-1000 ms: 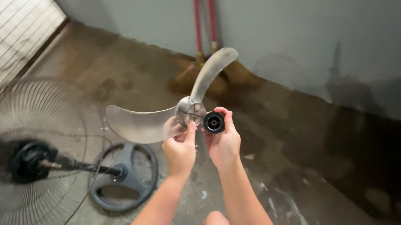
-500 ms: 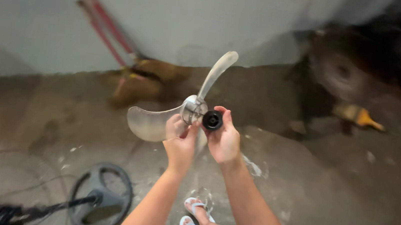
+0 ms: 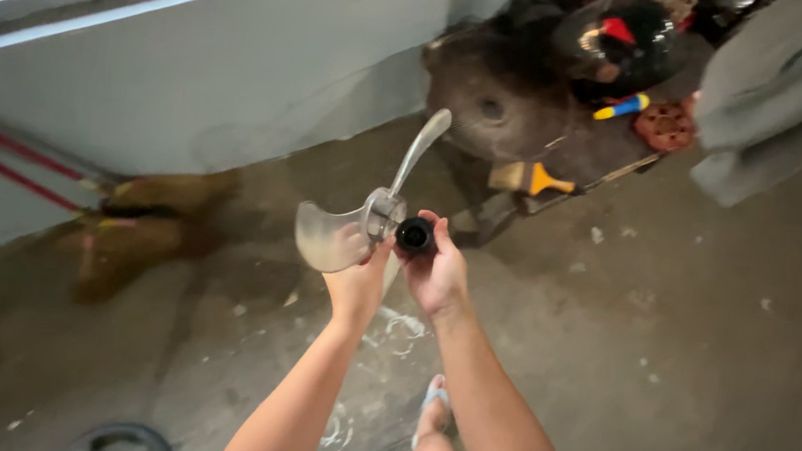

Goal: The person disassembles a standing electric fan by removing the front grille, fan blades, and rear grille. They then use a brush to clean the fan motor housing.

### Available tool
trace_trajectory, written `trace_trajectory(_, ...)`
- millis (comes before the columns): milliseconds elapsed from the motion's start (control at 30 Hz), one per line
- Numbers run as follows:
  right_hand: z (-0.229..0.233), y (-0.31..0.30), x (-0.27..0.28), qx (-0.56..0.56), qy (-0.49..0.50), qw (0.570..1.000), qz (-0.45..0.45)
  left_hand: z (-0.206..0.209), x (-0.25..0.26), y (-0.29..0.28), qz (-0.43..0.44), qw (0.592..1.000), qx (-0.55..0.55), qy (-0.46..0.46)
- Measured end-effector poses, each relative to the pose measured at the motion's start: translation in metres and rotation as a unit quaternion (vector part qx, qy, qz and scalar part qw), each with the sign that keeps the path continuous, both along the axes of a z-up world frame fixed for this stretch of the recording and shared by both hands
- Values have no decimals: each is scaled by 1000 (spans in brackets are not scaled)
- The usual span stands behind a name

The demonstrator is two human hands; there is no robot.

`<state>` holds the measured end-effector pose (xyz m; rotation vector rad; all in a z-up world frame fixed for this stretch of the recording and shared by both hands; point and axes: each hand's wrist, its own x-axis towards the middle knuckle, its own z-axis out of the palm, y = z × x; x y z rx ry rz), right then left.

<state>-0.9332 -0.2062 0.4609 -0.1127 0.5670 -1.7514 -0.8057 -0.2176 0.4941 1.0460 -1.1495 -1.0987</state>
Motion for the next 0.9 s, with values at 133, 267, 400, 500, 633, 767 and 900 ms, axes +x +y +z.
trace_trajectory(133, -9, -21, -105, 73, 2, 997, -8, 12, -90, -18, -24, 996, -62, -66)
trace_trajectory(267, -17, -61, -190, 91, 0, 996, 10, 19, -166, -56, 6, 998, 4, -68)
trace_trajectory(400, -33, -100, -250, 59, -11, 998, 19, 1, -210, -97, 10, 981, -115, -157)
trace_trajectory(500, -38, -129, -287, 98, -5, 994, 49, -11, -234, -137, 5, 960, -155, -233)
trace_trajectory(633, -57, -166, -341, -35, 49, 991, 120, -30, -269, -196, -9, 933, -183, -311)
trace_trajectory(767, -97, -202, -389, 34, 563, 820, 94, -51, -304, -262, -7, 896, -234, -378)
trace_trajectory(900, -144, -250, -442, -83, 162, 973, 141, -81, -333, -324, -14, 877, -243, -414)
